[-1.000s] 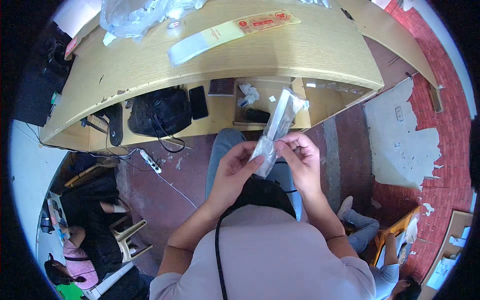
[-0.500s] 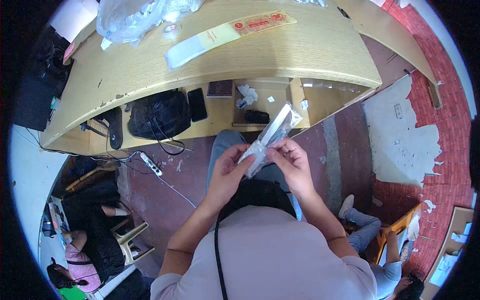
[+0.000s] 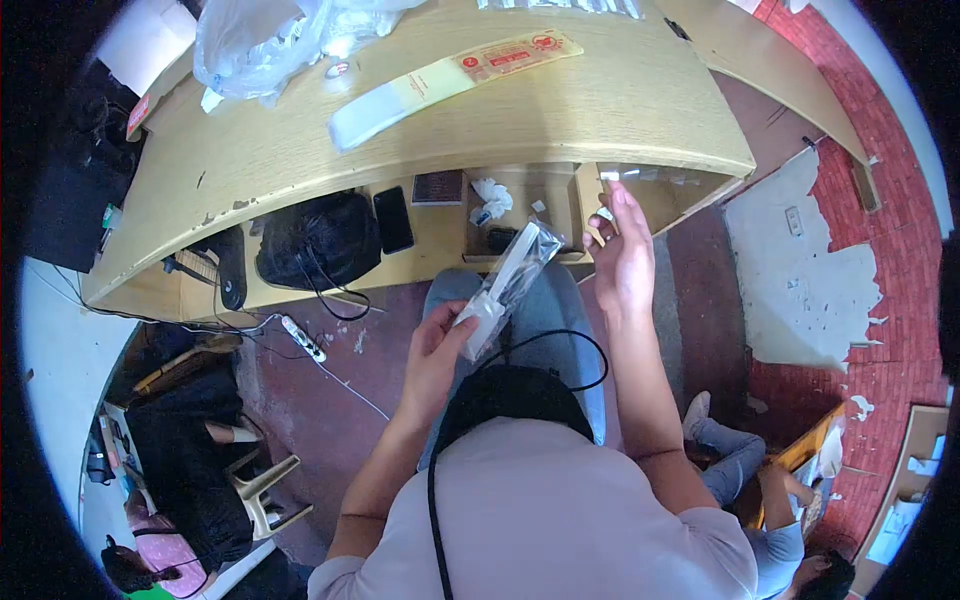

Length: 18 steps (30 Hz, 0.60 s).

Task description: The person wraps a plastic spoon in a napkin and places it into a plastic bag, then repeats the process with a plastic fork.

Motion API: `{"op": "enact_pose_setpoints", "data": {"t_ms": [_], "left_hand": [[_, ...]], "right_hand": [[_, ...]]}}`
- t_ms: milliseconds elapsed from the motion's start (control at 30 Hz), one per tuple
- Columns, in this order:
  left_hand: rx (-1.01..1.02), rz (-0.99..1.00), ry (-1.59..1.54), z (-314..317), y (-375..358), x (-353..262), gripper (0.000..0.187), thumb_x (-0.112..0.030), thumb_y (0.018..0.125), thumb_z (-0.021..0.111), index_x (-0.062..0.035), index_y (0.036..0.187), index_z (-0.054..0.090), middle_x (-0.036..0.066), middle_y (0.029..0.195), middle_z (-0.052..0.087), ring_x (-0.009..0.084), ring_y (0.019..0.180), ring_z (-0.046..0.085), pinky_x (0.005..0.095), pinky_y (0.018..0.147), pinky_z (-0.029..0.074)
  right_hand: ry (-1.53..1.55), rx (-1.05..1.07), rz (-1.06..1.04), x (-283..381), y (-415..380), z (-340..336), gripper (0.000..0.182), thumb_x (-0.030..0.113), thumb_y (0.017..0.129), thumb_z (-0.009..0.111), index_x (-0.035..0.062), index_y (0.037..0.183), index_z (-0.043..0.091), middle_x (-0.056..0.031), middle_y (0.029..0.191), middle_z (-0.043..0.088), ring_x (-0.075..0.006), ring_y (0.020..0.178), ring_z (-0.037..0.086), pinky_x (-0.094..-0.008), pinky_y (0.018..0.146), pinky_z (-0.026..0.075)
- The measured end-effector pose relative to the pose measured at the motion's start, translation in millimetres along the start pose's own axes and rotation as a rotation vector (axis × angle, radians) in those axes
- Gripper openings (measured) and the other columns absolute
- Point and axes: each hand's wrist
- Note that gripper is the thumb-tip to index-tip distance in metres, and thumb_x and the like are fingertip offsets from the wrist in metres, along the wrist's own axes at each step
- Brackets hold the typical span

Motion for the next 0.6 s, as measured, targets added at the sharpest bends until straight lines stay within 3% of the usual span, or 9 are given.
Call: {"op": "enact_pose_setpoints", "data": {"t_ms": [133, 300, 500, 600], "left_hand": [[0.010, 0.008, -0.012, -3, 0, 0, 0.019, -0.012, 0.088, 0.054, 0.0014, 0.102, 0.056, 0.004, 0.088, 0.059, 0.0096, 0.075, 0.055, 0.0222, 0.069, 0.042], [0.016, -0.003, -0.002, -7, -2, -1, 0.018, -0.012, 0.088, 0.054, 0.0007, 0.101, 0.056, 0.003, 0.088, 0.059, 0.0093, 0.075, 0.054, 0.0219, 0.069, 0.042], [0.002, 0.011, -0.023, -9, 0, 4, 0.016, -0.011, 0.088, 0.054, -0.0003, 0.100, 0.055, 0.003, 0.090, 0.059, 0.0091, 0.078, 0.054, 0.0225, 0.070, 0.042], [0.008, 0.019, -0.007, -10, -1, 5, 0.016, -0.011, 0.088, 0.054, -0.0004, 0.100, 0.055, 0.003, 0.091, 0.059, 0.0089, 0.078, 0.054, 0.0226, 0.070, 0.042]], "right_hand": [[0.029, -0.072, 0.011, -5, 9, 15, 0.041, 0.032, 0.084, 0.062, 0.0081, 0.117, 0.053, -0.0014, 0.106, 0.048, -0.0099, 0.080, 0.044, -0.0261, 0.072, 0.039], [0.135, -0.082, -0.010, -10, 14, 14, 0.028, 0.028, 0.084, 0.063, 0.0096, 0.105, 0.057, 0.0025, 0.097, 0.051, -0.0087, 0.077, 0.044, -0.0246, 0.068, 0.038], [0.234, -0.106, -0.006, -6, 8, 18, 0.014, 0.021, 0.085, 0.063, 0.0109, 0.093, 0.057, 0.0052, 0.074, 0.049, -0.0055, 0.060, 0.041, -0.0216, 0.055, 0.034], [0.246, -0.093, -0.076, -2, -1, 24, 0.010, 0.017, 0.086, 0.061, 0.0093, 0.091, 0.056, 0.0065, 0.059, 0.042, -0.0032, 0.048, 0.034, -0.0182, 0.044, 0.027]]}}
Point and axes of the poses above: each hand's wrist, its own y-axis towards the middle knuckle, its own z-axis out of the palm, x = y × z
